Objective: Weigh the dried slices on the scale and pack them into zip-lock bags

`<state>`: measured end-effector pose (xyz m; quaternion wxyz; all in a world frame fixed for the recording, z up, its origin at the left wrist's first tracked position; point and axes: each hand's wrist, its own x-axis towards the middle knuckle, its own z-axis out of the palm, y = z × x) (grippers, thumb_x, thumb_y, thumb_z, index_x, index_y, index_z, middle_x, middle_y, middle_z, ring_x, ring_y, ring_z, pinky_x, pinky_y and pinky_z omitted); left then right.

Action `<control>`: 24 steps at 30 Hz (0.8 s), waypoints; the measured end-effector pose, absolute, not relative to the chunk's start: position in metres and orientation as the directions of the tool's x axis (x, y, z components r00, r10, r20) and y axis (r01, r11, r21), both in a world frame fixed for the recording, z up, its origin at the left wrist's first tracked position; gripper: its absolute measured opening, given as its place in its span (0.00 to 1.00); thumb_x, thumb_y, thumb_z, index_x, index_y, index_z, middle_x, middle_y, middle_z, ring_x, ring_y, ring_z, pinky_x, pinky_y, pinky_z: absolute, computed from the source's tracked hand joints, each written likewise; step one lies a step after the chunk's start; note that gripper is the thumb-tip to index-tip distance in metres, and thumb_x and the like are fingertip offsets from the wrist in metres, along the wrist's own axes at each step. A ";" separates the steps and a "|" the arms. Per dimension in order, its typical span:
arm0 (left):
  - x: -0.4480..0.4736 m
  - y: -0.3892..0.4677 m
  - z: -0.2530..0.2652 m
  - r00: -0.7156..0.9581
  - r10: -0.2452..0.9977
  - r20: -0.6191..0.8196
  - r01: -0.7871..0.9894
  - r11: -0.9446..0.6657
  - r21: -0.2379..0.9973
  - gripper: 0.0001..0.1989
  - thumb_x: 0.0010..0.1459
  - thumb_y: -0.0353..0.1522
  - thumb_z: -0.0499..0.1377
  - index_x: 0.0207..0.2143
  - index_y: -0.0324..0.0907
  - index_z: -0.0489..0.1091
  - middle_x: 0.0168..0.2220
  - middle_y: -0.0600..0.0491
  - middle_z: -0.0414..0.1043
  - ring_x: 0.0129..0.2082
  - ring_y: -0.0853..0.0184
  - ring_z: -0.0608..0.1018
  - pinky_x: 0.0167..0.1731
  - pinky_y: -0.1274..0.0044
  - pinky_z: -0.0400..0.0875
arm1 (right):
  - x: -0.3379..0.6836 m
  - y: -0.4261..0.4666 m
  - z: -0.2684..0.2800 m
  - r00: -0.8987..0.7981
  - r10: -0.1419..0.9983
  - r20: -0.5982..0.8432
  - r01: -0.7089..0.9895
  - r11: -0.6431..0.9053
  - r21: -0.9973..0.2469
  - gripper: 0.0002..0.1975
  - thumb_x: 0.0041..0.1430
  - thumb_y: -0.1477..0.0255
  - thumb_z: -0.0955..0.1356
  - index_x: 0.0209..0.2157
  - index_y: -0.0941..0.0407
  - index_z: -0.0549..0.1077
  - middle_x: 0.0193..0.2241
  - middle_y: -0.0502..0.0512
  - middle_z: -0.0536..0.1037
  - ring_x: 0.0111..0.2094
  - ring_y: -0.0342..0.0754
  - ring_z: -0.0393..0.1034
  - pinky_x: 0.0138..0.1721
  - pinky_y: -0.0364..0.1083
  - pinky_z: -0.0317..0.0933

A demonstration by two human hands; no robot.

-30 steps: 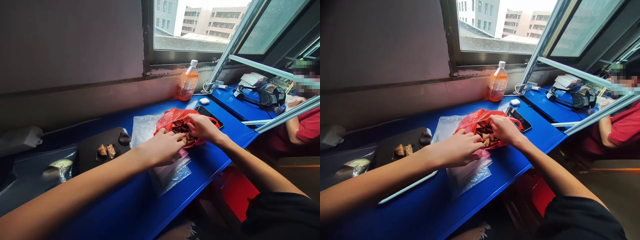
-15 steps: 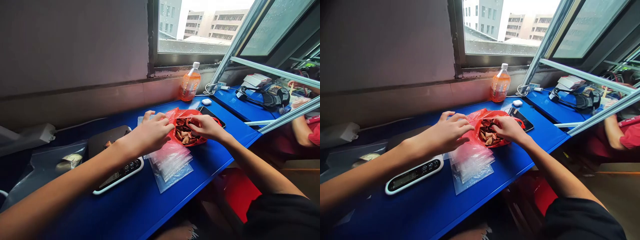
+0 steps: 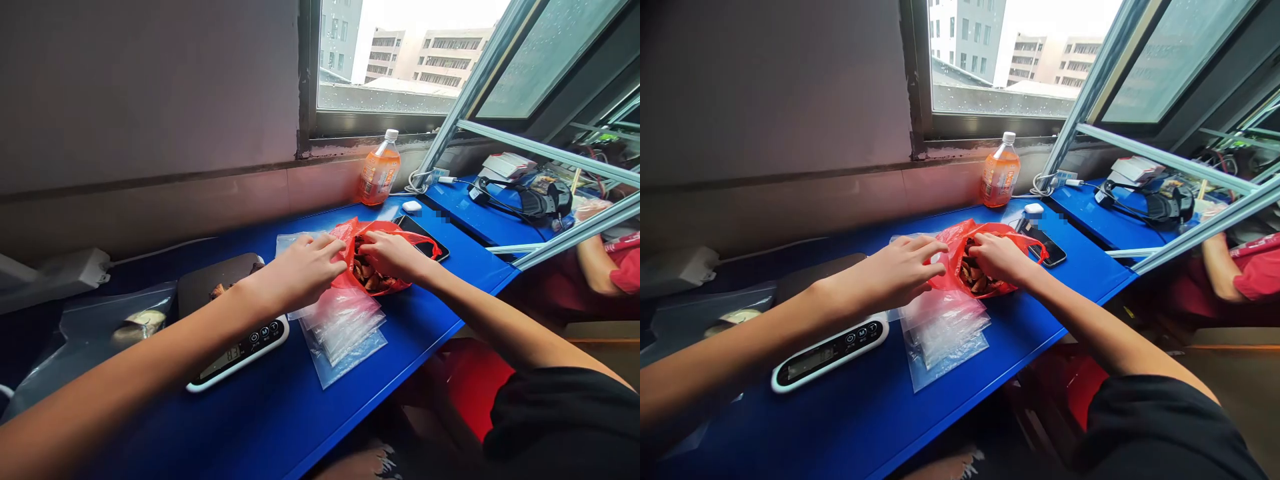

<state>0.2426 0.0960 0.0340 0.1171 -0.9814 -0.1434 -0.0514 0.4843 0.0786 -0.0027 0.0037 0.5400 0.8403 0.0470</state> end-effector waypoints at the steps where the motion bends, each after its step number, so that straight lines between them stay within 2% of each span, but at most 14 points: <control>1: 0.242 0.096 0.034 0.956 0.260 0.136 0.284 -0.936 -0.210 0.08 0.59 0.27 0.59 0.41 0.43 0.74 0.55 0.45 0.69 0.56 0.56 0.69 0.46 0.67 0.67 | 0.488 0.079 -0.003 -0.420 0.903 0.088 0.908 0.417 0.045 0.14 0.61 0.78 0.61 0.38 0.59 0.77 0.43 0.61 0.76 0.41 0.50 0.70 0.40 0.47 0.62; 5: 0.236 0.097 0.036 0.959 0.249 0.133 0.272 -0.940 -0.205 0.09 0.59 0.26 0.58 0.41 0.43 0.74 0.54 0.46 0.70 0.57 0.56 0.68 0.48 0.66 0.67 | 0.507 0.073 -0.005 -0.320 0.918 0.235 0.909 0.368 -0.198 0.09 0.60 0.75 0.63 0.35 0.59 0.74 0.33 0.57 0.77 0.34 0.47 0.70 0.36 0.45 0.62; 7: 0.234 0.098 0.035 0.958 0.257 0.124 0.277 -0.941 -0.196 0.08 0.59 0.26 0.58 0.41 0.43 0.74 0.55 0.46 0.69 0.57 0.56 0.68 0.49 0.66 0.66 | 0.515 0.067 -0.005 -0.245 0.941 0.233 0.880 0.317 -0.353 0.08 0.60 0.73 0.62 0.35 0.58 0.73 0.31 0.55 0.77 0.31 0.45 0.69 0.34 0.44 0.63; 9: 0.233 0.099 0.033 0.957 0.266 0.115 0.284 -0.942 -0.181 0.08 0.59 0.27 0.59 0.41 0.43 0.74 0.54 0.45 0.69 0.57 0.57 0.68 0.50 0.66 0.66 | 0.520 0.059 -0.004 -0.199 0.956 0.214 0.829 0.280 -0.483 0.08 0.60 0.72 0.62 0.36 0.57 0.72 0.33 0.54 0.78 0.32 0.45 0.71 0.34 0.44 0.64; 11: 0.233 0.100 0.032 0.958 0.266 0.111 0.282 -0.943 -0.178 0.08 0.58 0.28 0.60 0.40 0.43 0.74 0.53 0.45 0.70 0.56 0.57 0.69 0.49 0.67 0.66 | 0.522 0.053 -0.003 -0.146 0.969 0.201 0.791 0.237 -0.564 0.08 0.60 0.71 0.63 0.37 0.56 0.72 0.34 0.54 0.79 0.33 0.45 0.72 0.34 0.44 0.65; 13: 0.234 0.100 0.032 0.960 0.261 0.102 0.277 -0.939 -0.202 0.08 0.57 0.26 0.60 0.39 0.43 0.74 0.53 0.44 0.70 0.56 0.58 0.69 0.48 0.68 0.67 | 0.523 0.048 -0.003 -0.074 0.977 0.198 0.785 0.180 -0.593 0.08 0.59 0.68 0.64 0.36 0.57 0.72 0.31 0.54 0.78 0.29 0.45 0.71 0.31 0.44 0.65; 16: 0.236 0.096 0.037 0.964 0.258 0.070 0.267 -0.929 -0.257 0.10 0.55 0.20 0.58 0.36 0.41 0.74 0.53 0.44 0.71 0.56 0.58 0.69 0.48 0.68 0.65 | 0.522 0.046 -0.004 0.035 0.969 0.243 0.821 0.111 -0.560 0.09 0.58 0.67 0.64 0.35 0.57 0.72 0.27 0.53 0.77 0.23 0.44 0.67 0.27 0.44 0.63; 18: 0.236 0.094 0.041 0.966 0.254 0.051 0.257 -0.924 -0.282 0.11 0.55 0.18 0.57 0.35 0.40 0.74 0.51 0.44 0.72 0.56 0.59 0.70 0.50 0.68 0.64 | 0.520 0.045 -0.005 0.078 0.948 0.308 0.870 0.086 -0.485 0.10 0.58 0.68 0.64 0.39 0.57 0.71 0.29 0.54 0.77 0.24 0.44 0.68 0.28 0.45 0.62; 20: 0.236 0.091 0.046 0.967 0.247 0.066 0.255 -0.921 -0.294 0.12 0.55 0.18 0.56 0.36 0.40 0.74 0.50 0.45 0.73 0.55 0.59 0.70 0.50 0.68 0.63 | 0.515 0.040 -0.006 0.088 0.914 0.396 0.932 0.065 -0.357 0.10 0.58 0.69 0.64 0.41 0.58 0.70 0.32 0.57 0.77 0.29 0.48 0.70 0.31 0.46 0.63; 22: 0.235 0.087 0.051 0.965 0.243 0.103 0.263 -0.920 -0.290 0.12 0.57 0.20 0.55 0.38 0.41 0.73 0.50 0.46 0.73 0.55 0.59 0.70 0.50 0.68 0.63 | 0.509 0.033 -0.008 0.019 0.894 0.447 0.977 0.077 -0.196 0.08 0.60 0.70 0.63 0.38 0.59 0.70 0.34 0.61 0.76 0.34 0.51 0.71 0.36 0.48 0.64; 24: 0.233 0.082 0.059 0.961 0.247 0.124 0.272 -0.925 -0.266 0.12 0.60 0.21 0.53 0.39 0.42 0.73 0.51 0.48 0.72 0.56 0.59 0.69 0.51 0.68 0.62 | 0.505 0.025 -0.011 -0.100 0.914 0.394 0.989 0.136 -0.065 0.08 0.61 0.71 0.62 0.35 0.58 0.70 0.35 0.63 0.76 0.39 0.54 0.71 0.40 0.50 0.64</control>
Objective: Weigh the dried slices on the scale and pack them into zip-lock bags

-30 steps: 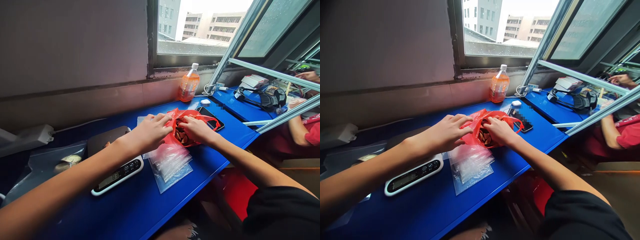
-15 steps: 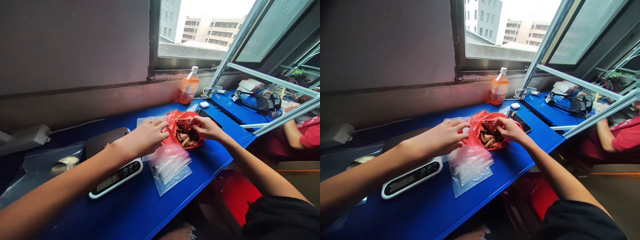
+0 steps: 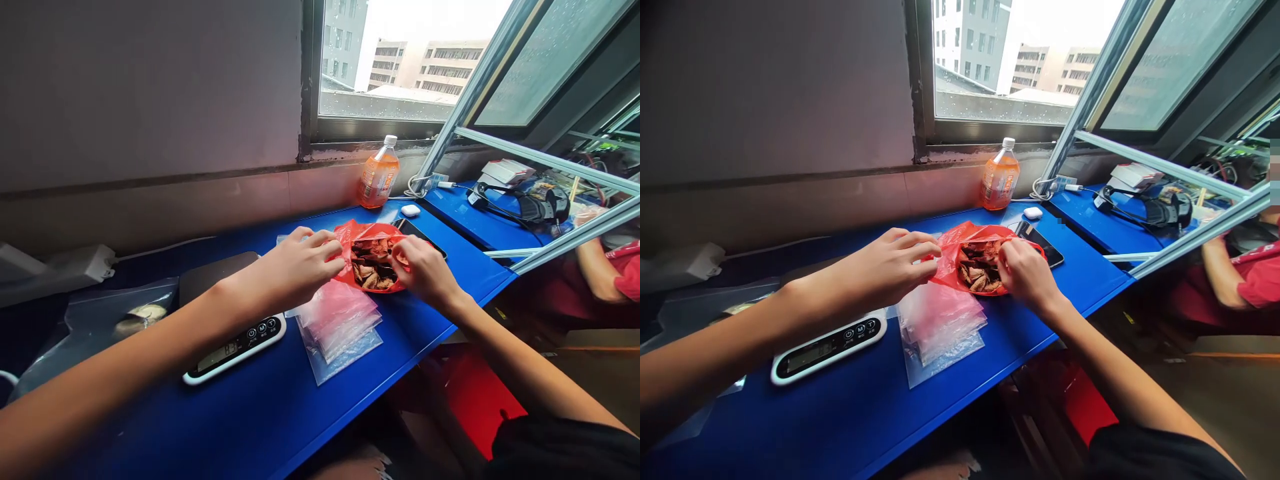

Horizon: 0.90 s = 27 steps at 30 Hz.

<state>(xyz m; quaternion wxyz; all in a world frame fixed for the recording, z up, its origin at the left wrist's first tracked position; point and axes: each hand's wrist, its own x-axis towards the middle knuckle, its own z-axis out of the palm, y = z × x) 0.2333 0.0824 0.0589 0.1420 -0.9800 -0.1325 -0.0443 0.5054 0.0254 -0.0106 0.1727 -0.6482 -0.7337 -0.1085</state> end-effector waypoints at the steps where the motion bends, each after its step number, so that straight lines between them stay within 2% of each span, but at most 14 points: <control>1: 0.233 0.080 0.064 0.960 0.251 0.123 0.275 -0.928 -0.251 0.13 0.61 0.22 0.52 0.40 0.43 0.73 0.52 0.48 0.72 0.57 0.59 0.68 0.51 0.68 0.62 | 0.505 0.023 -0.013 -0.149 0.929 0.337 0.986 0.168 -0.026 0.08 0.62 0.71 0.62 0.35 0.58 0.71 0.36 0.63 0.76 0.40 0.55 0.71 0.42 0.50 0.64; 5: 0.231 0.070 0.083 0.955 0.281 0.092 0.294 -0.934 -0.204 0.15 0.63 0.22 0.50 0.42 0.43 0.73 0.53 0.47 0.70 0.57 0.59 0.67 0.53 0.67 0.61 | 0.508 0.024 -0.021 -0.194 0.968 0.161 0.977 0.205 -0.054 0.07 0.59 0.74 0.65 0.38 0.60 0.72 0.38 0.63 0.78 0.40 0.55 0.71 0.42 0.50 0.64; 8: 0.228 0.070 0.086 0.953 0.292 0.075 0.301 -0.935 -0.187 0.13 0.63 0.23 0.50 0.41 0.43 0.74 0.50 0.47 0.72 0.56 0.59 0.68 0.53 0.67 0.62 | 0.514 0.031 -0.021 -0.245 0.959 0.142 0.959 0.261 -0.111 0.08 0.57 0.78 0.64 0.38 0.60 0.73 0.38 0.61 0.78 0.40 0.52 0.72 0.41 0.47 0.63; 10: 0.224 0.072 0.083 0.953 0.291 0.081 0.301 -0.937 -0.176 0.12 0.63 0.24 0.52 0.40 0.42 0.74 0.49 0.47 0.72 0.55 0.59 0.68 0.53 0.67 0.62 | 0.518 0.034 -0.017 -0.230 0.946 0.230 0.959 0.261 -0.113 0.10 0.57 0.79 0.63 0.39 0.59 0.73 0.38 0.61 0.78 0.39 0.51 0.72 0.41 0.47 0.63; 14: 0.216 0.074 0.075 0.949 0.285 0.133 0.304 -0.940 -0.155 0.10 0.62 0.25 0.54 0.41 0.42 0.73 0.50 0.47 0.72 0.55 0.59 0.69 0.52 0.67 0.64 | 0.524 0.032 -0.005 -0.093 0.854 0.512 0.979 0.171 -0.108 0.12 0.57 0.78 0.62 0.42 0.59 0.73 0.34 0.60 0.77 0.34 0.50 0.70 0.36 0.47 0.63; 17: 0.213 0.075 0.073 0.952 0.275 0.134 0.293 -0.945 -0.147 0.09 0.62 0.26 0.55 0.42 0.41 0.73 0.50 0.48 0.73 0.56 0.59 0.69 0.53 0.67 0.64 | 0.522 0.025 -0.001 -0.176 0.822 0.541 0.951 0.284 -0.122 0.08 0.57 0.77 0.63 0.36 0.57 0.74 0.30 0.57 0.75 0.29 0.48 0.67 0.32 0.46 0.63; 19: 0.213 0.076 0.070 0.955 0.260 0.141 0.279 -0.949 -0.146 0.09 0.63 0.26 0.55 0.42 0.41 0.73 0.49 0.49 0.74 0.55 0.59 0.70 0.52 0.67 0.64 | 0.516 0.020 -0.003 -0.280 0.812 0.512 0.914 0.389 -0.117 0.09 0.58 0.78 0.63 0.34 0.57 0.75 0.32 0.57 0.75 0.32 0.48 0.67 0.34 0.46 0.63; 22: 0.216 0.079 0.063 0.961 0.222 0.166 0.247 -0.957 -0.152 0.07 0.62 0.27 0.56 0.39 0.42 0.73 0.49 0.49 0.74 0.55 0.58 0.70 0.51 0.66 0.65 | 0.505 0.016 -0.006 -0.425 0.795 0.433 0.875 0.483 -0.027 0.12 0.60 0.80 0.62 0.35 0.57 0.76 0.36 0.59 0.77 0.37 0.48 0.69 0.39 0.47 0.63; 25: 0.218 0.079 0.058 0.967 0.180 0.178 0.212 -0.961 -0.177 0.07 0.59 0.24 0.58 0.38 0.42 0.73 0.50 0.49 0.73 0.55 0.57 0.71 0.50 0.66 0.66 | 0.498 0.020 -0.005 -0.542 0.796 0.268 0.840 0.516 0.166 0.12 0.63 0.78 0.62 0.31 0.58 0.76 0.36 0.59 0.77 0.38 0.50 0.69 0.42 0.49 0.61; 27: 0.218 0.078 0.057 0.969 0.168 0.182 0.203 -0.959 -0.197 0.09 0.58 0.22 0.58 0.38 0.42 0.73 0.51 0.49 0.73 0.55 0.57 0.71 0.50 0.66 0.67 | 0.499 0.027 -0.001 -0.551 0.814 0.183 0.823 0.495 0.280 0.12 0.62 0.77 0.62 0.30 0.59 0.76 0.36 0.60 0.77 0.39 0.52 0.69 0.42 0.50 0.59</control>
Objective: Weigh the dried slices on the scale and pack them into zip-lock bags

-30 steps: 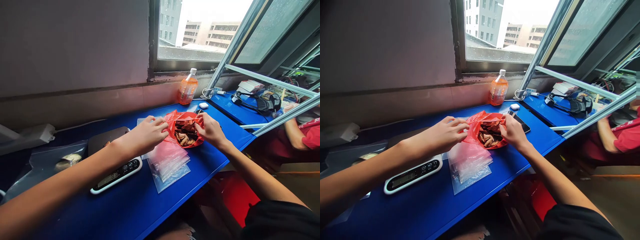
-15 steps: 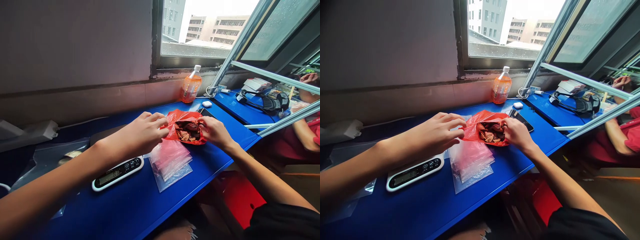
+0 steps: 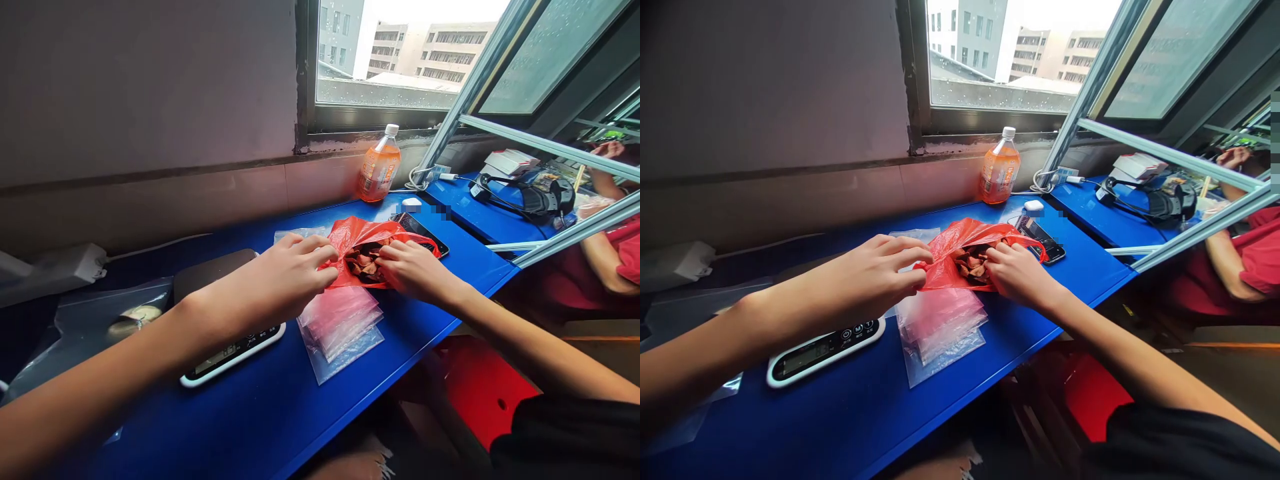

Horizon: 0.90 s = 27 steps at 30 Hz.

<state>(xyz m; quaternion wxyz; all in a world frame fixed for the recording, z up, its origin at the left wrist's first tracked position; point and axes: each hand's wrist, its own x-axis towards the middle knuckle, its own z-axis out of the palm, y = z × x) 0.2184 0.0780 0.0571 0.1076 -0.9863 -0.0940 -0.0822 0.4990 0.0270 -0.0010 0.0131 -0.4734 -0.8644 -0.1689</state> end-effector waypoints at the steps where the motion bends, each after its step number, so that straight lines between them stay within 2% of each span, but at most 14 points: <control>1: 0.218 0.077 0.057 0.968 0.170 0.186 0.207 -0.957 -0.201 0.10 0.58 0.22 0.58 0.38 0.42 0.73 0.51 0.49 0.73 0.55 0.57 0.71 0.49 0.66 0.67 | 0.501 0.031 0.001 -0.541 0.826 0.158 0.820 0.477 0.316 0.11 0.62 0.77 0.62 0.30 0.60 0.76 0.35 0.61 0.77 0.39 0.53 0.69 0.41 0.50 0.58; 4: 0.218 0.075 0.060 0.962 0.183 0.204 0.224 -0.955 -0.197 0.09 0.58 0.23 0.58 0.38 0.42 0.73 0.51 0.48 0.73 0.56 0.57 0.70 0.50 0.65 0.67 | 0.507 0.038 0.005 -0.518 0.847 0.124 0.822 0.451 0.348 0.10 0.61 0.78 0.63 0.32 0.60 0.76 0.35 0.61 0.76 0.39 0.53 0.68 0.40 0.50 0.58; 8: 0.215 0.073 0.060 0.961 0.189 0.200 0.227 -0.956 -0.185 0.10 0.58 0.23 0.58 0.40 0.43 0.73 0.52 0.47 0.72 0.56 0.57 0.70 0.51 0.64 0.67 | 0.510 0.032 0.001 -0.535 0.830 0.155 0.831 0.485 0.273 0.10 0.63 0.74 0.63 0.38 0.60 0.77 0.40 0.61 0.76 0.40 0.53 0.68 0.43 0.49 0.59; 12: 0.212 0.074 0.056 0.964 0.196 0.178 0.230 -0.953 -0.196 0.08 0.59 0.25 0.59 0.40 0.43 0.73 0.53 0.46 0.71 0.55 0.56 0.71 0.51 0.63 0.67 | 0.505 0.015 -0.004 -0.534 0.832 0.155 0.837 0.492 0.240 0.11 0.60 0.71 0.67 0.42 0.61 0.75 0.43 0.62 0.75 0.43 0.55 0.69 0.43 0.50 0.61; 20: 0.215 0.073 0.055 0.972 0.150 0.181 0.187 -0.960 -0.207 0.07 0.60 0.25 0.58 0.40 0.42 0.73 0.53 0.46 0.71 0.54 0.56 0.71 0.50 0.64 0.67 | 0.502 0.007 -0.005 -0.434 0.894 0.112 0.874 0.387 0.293 0.09 0.62 0.70 0.65 0.34 0.60 0.74 0.36 0.62 0.75 0.40 0.55 0.68 0.38 0.50 0.59; 24: 0.215 0.071 0.056 0.971 0.144 0.193 0.185 -0.959 -0.215 0.07 0.59 0.26 0.58 0.40 0.43 0.72 0.51 0.48 0.72 0.54 0.56 0.72 0.48 0.64 0.68 | 0.503 0.010 -0.005 -0.376 0.905 0.197 0.898 0.304 0.317 0.12 0.62 0.68 0.66 0.41 0.62 0.75 0.46 0.69 0.72 0.45 0.58 0.67 0.40 0.51 0.59; 27: 0.215 0.070 0.054 0.968 0.144 0.204 0.189 -0.957 -0.221 0.08 0.58 0.26 0.60 0.40 0.43 0.72 0.52 0.48 0.72 0.53 0.55 0.72 0.47 0.64 0.68 | 0.498 0.011 -0.008 -0.471 0.850 0.236 0.873 0.411 0.264 0.14 0.62 0.69 0.66 0.46 0.60 0.74 0.51 0.68 0.70 0.50 0.58 0.64 0.44 0.51 0.60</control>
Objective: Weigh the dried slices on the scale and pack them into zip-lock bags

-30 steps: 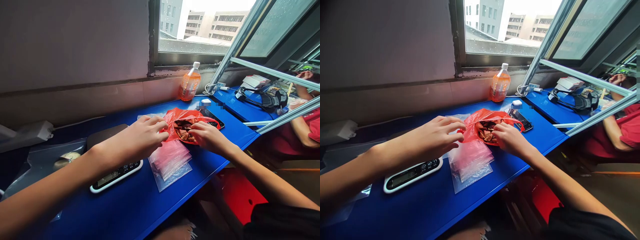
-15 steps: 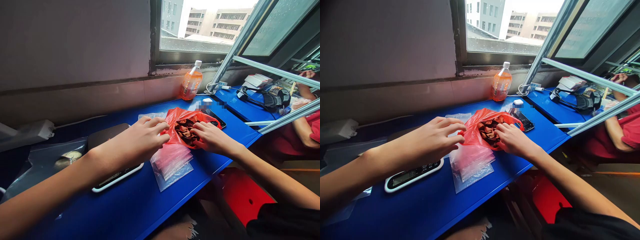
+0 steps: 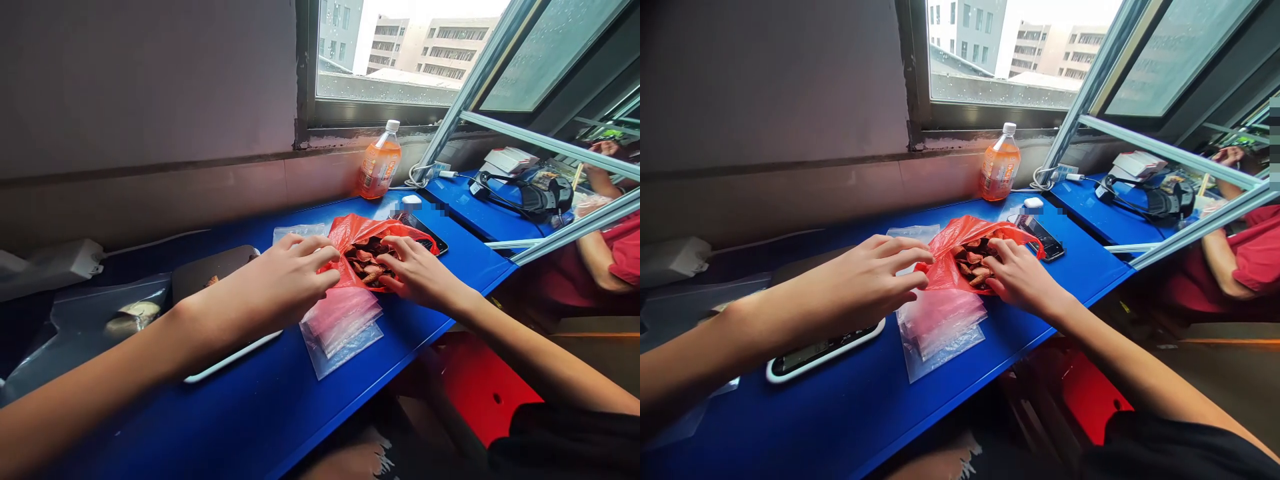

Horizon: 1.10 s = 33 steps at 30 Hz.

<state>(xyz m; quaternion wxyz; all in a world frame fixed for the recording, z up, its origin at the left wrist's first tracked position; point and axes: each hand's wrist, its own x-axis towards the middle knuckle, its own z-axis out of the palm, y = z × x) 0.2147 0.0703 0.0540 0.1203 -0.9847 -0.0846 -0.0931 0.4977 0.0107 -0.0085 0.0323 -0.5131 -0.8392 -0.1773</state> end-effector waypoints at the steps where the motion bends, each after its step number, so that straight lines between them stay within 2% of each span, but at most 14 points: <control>1: 0.214 0.070 0.053 0.968 0.148 0.204 0.192 -0.956 -0.221 0.08 0.58 0.26 0.60 0.40 0.43 0.72 0.52 0.48 0.72 0.53 0.55 0.72 0.47 0.64 0.68 | 0.495 0.011 -0.010 -0.501 0.835 0.226 0.859 0.447 0.250 0.12 0.63 0.69 0.65 0.45 0.59 0.74 0.50 0.66 0.71 0.49 0.56 0.64 0.45 0.51 0.59; 4: 0.213 0.068 0.053 0.967 0.158 0.200 0.200 -0.957 -0.210 0.07 0.57 0.27 0.60 0.39 0.43 0.73 0.52 0.47 0.72 0.53 0.55 0.72 0.47 0.64 0.68 | 0.491 0.014 -0.012 -0.532 0.827 0.181 0.840 0.490 0.234 0.11 0.65 0.72 0.62 0.36 0.59 0.75 0.41 0.61 0.75 0.42 0.52 0.66 0.44 0.50 0.58; 6: 0.211 0.066 0.055 0.968 0.168 0.186 0.205 -0.959 -0.198 0.06 0.58 0.27 0.60 0.38 0.43 0.73 0.52 0.47 0.72 0.53 0.55 0.72 0.48 0.64 0.69 | 0.494 0.017 -0.010 -0.514 0.834 0.200 0.851 0.466 0.241 0.11 0.65 0.73 0.61 0.33 0.59 0.74 0.36 0.60 0.75 0.39 0.51 0.66 0.42 0.49 0.58; 11: 0.209 0.063 0.063 0.969 0.193 0.154 0.219 -0.959 -0.178 0.09 0.56 0.23 0.58 0.38 0.43 0.73 0.52 0.46 0.72 0.55 0.55 0.72 0.49 0.64 0.69 | 0.511 0.022 -0.003 -0.280 0.877 0.390 0.948 0.188 0.258 0.11 0.64 0.72 0.61 0.32 0.60 0.72 0.31 0.61 0.75 0.35 0.52 0.65 0.36 0.49 0.57; 13: 0.211 0.062 0.064 0.968 0.196 0.155 0.223 -0.957 -0.183 0.09 0.57 0.23 0.58 0.37 0.43 0.73 0.51 0.46 0.73 0.53 0.56 0.73 0.49 0.64 0.70 | 0.513 0.021 -0.003 -0.229 0.881 0.413 0.958 0.128 0.257 0.09 0.63 0.71 0.62 0.34 0.59 0.72 0.31 0.62 0.75 0.34 0.53 0.65 0.34 0.49 0.57; 17: 0.215 0.062 0.061 0.967 0.171 0.191 0.208 -0.959 -0.195 0.06 0.58 0.25 0.58 0.37 0.42 0.73 0.50 0.46 0.74 0.52 0.55 0.74 0.48 0.63 0.70 | 0.510 0.020 -0.006 -0.254 0.877 0.407 0.960 0.175 0.220 0.08 0.63 0.71 0.62 0.36 0.59 0.71 0.34 0.64 0.75 0.36 0.54 0.66 0.38 0.50 0.59; 20: 0.216 0.061 0.061 0.965 0.171 0.200 0.209 -0.959 -0.191 0.05 0.58 0.25 0.59 0.35 0.42 0.73 0.51 0.45 0.73 0.53 0.55 0.73 0.49 0.63 0.70 | 0.513 0.020 -0.006 -0.225 0.896 0.383 0.970 0.170 0.171 0.08 0.63 0.72 0.62 0.32 0.58 0.70 0.33 0.63 0.75 0.35 0.54 0.66 0.38 0.50 0.59; 25: 0.213 0.061 0.063 0.967 0.200 0.157 0.226 -0.958 -0.177 0.09 0.57 0.23 0.58 0.38 0.42 0.74 0.53 0.45 0.72 0.55 0.54 0.72 0.51 0.62 0.70 | 0.530 0.025 -0.010 -0.217 0.948 0.233 0.975 0.223 0.001 0.07 0.61 0.73 0.63 0.32 0.57 0.71 0.32 0.58 0.76 0.35 0.51 0.69 0.37 0.48 0.61; 29: 0.213 0.060 0.064 0.968 0.200 0.154 0.225 -0.960 -0.169 0.07 0.59 0.25 0.58 0.38 0.42 0.74 0.52 0.45 0.72 0.55 0.55 0.72 0.51 0.62 0.70 | 0.538 0.029 -0.019 -0.267 0.945 0.191 0.949 0.292 -0.121 0.06 0.58 0.76 0.63 0.35 0.58 0.72 0.30 0.56 0.76 0.34 0.49 0.69 0.37 0.47 0.63; 33: 0.215 0.057 0.067 0.971 0.199 0.134 0.221 -0.960 -0.171 0.08 0.59 0.25 0.58 0.39 0.42 0.74 0.51 0.45 0.73 0.54 0.55 0.73 0.50 0.62 0.71 | 0.536 0.027 -0.020 -0.324 0.927 0.190 0.932 0.347 -0.107 0.07 0.59 0.75 0.63 0.35 0.59 0.74 0.32 0.58 0.76 0.36 0.50 0.69 0.37 0.47 0.62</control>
